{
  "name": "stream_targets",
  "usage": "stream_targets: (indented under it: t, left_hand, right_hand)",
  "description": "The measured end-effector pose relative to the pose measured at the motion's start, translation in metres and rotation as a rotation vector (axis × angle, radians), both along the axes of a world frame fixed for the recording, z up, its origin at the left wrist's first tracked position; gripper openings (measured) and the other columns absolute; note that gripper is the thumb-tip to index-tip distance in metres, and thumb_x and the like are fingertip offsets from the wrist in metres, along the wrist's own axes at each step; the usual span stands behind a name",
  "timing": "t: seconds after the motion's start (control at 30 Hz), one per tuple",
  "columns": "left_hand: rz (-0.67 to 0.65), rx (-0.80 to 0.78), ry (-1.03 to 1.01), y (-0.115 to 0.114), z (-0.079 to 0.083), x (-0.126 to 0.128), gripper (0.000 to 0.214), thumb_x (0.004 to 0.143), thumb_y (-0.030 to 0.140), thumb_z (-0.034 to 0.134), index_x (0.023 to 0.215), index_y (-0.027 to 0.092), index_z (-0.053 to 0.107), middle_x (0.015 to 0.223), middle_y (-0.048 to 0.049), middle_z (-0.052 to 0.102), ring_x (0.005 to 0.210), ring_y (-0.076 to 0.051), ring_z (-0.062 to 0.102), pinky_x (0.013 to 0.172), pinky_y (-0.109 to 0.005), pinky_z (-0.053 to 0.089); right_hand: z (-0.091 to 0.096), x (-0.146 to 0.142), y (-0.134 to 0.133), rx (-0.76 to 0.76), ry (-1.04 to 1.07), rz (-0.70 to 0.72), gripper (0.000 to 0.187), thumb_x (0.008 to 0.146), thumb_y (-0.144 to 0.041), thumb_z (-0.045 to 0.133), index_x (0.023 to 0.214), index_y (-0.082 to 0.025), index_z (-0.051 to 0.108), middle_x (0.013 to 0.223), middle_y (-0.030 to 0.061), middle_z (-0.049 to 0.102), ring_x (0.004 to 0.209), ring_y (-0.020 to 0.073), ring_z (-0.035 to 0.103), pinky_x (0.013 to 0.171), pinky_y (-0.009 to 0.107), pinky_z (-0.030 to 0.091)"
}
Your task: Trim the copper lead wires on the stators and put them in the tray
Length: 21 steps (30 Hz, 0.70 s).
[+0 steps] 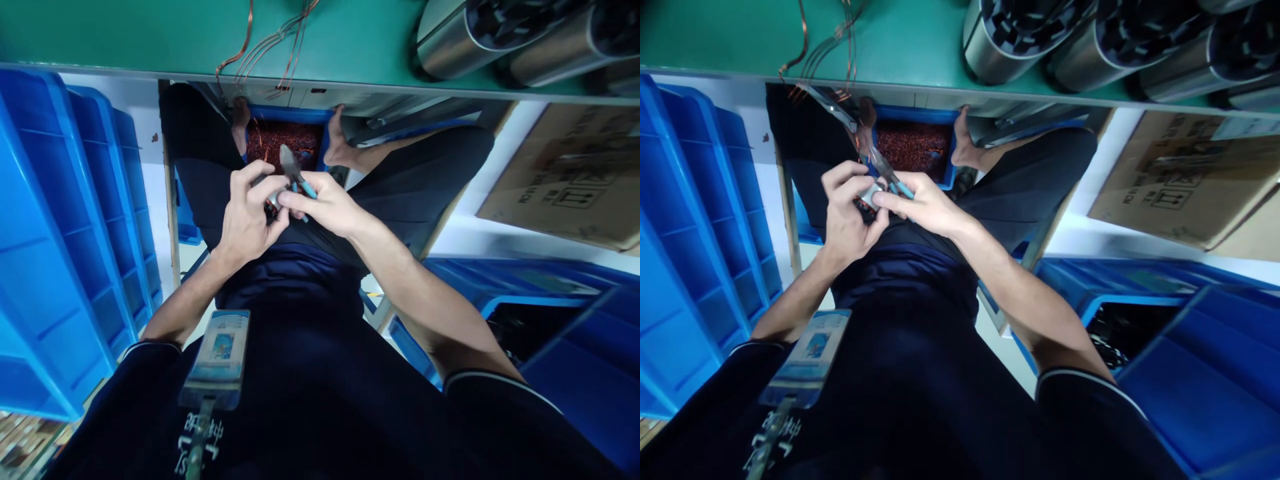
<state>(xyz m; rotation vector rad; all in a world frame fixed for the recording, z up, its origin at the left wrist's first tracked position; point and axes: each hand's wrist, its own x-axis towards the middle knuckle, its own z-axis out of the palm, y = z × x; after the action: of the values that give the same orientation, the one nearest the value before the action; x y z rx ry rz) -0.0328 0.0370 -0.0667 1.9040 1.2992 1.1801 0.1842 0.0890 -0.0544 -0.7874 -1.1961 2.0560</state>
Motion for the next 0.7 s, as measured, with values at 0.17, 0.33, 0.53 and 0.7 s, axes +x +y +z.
stream_targets:
  t: [0.17, 0.33, 0.53, 0.7]
  left_hand:
    - [-0.028, -0.411, -0.030, 0.008, 0.028, 0.006, 0.076, 0.116, 0.075, 0.084, 0.174, 0.033, 0.060, 0.164, -0.0207, 0.065, 0.161, -0.047, 0.068, 0.123, -0.073, 0.067]
    - [-0.069, -0.547, -0.166, 0.002, 0.063, 0.006, 0.079, 0.117, 0.078, 0.083, 0.180, 0.037, 0.061, 0.163, -0.0201, 0.068, 0.152, -0.049, 0.077, 0.112, -0.072, 0.075]
    - [-0.458, -0.800, -1.147, -0.015, 0.088, 0.001, 0.054, 0.132, 0.034, 0.070, 0.186, 0.036, 0.071, 0.177, -0.0142, 0.054, 0.126, -0.016, 0.080, 0.101, -0.030, 0.079]
    - [-0.309, -0.673, -1.080, -0.015, 0.089, 0.011, 0.052, 0.126, 0.040, 0.083, 0.177, 0.034, 0.074, 0.152, -0.0118, 0.069, 0.105, -0.014, 0.076, 0.080, -0.025, 0.072]
  right_hand:
    - [0.045, 0.017, -0.013, 0.211, -0.197, -0.076, 0.024, 0.111, -0.040, 0.100, 0.124, -0.024, 0.088, 0.103, 0.0027, 0.065, 0.090, 0.0163, 0.059, 0.082, 0.026, 0.055]
    - [0.081, 0.010, -0.015, 0.230, -0.515, -0.093, 0.049, 0.113, -0.063, 0.094, 0.138, -0.022, 0.085, 0.112, 0.0115, 0.071, 0.102, 0.0291, 0.071, 0.087, 0.043, 0.067]
    - [0.114, 0.027, -0.021, 0.448, -0.624, -0.104, 0.037, 0.117, -0.042, 0.087, 0.149, -0.023, 0.082, 0.120, 0.0149, 0.074, 0.109, 0.0330, 0.075, 0.094, 0.050, 0.070]
    - [0.134, 0.056, -0.033, 0.791, -0.660, 0.018, 0.052, 0.115, 0.000, 0.065, 0.165, 0.001, 0.078, 0.115, 0.0160, 0.068, 0.110, 0.0273, 0.067, 0.111, 0.049, 0.064]
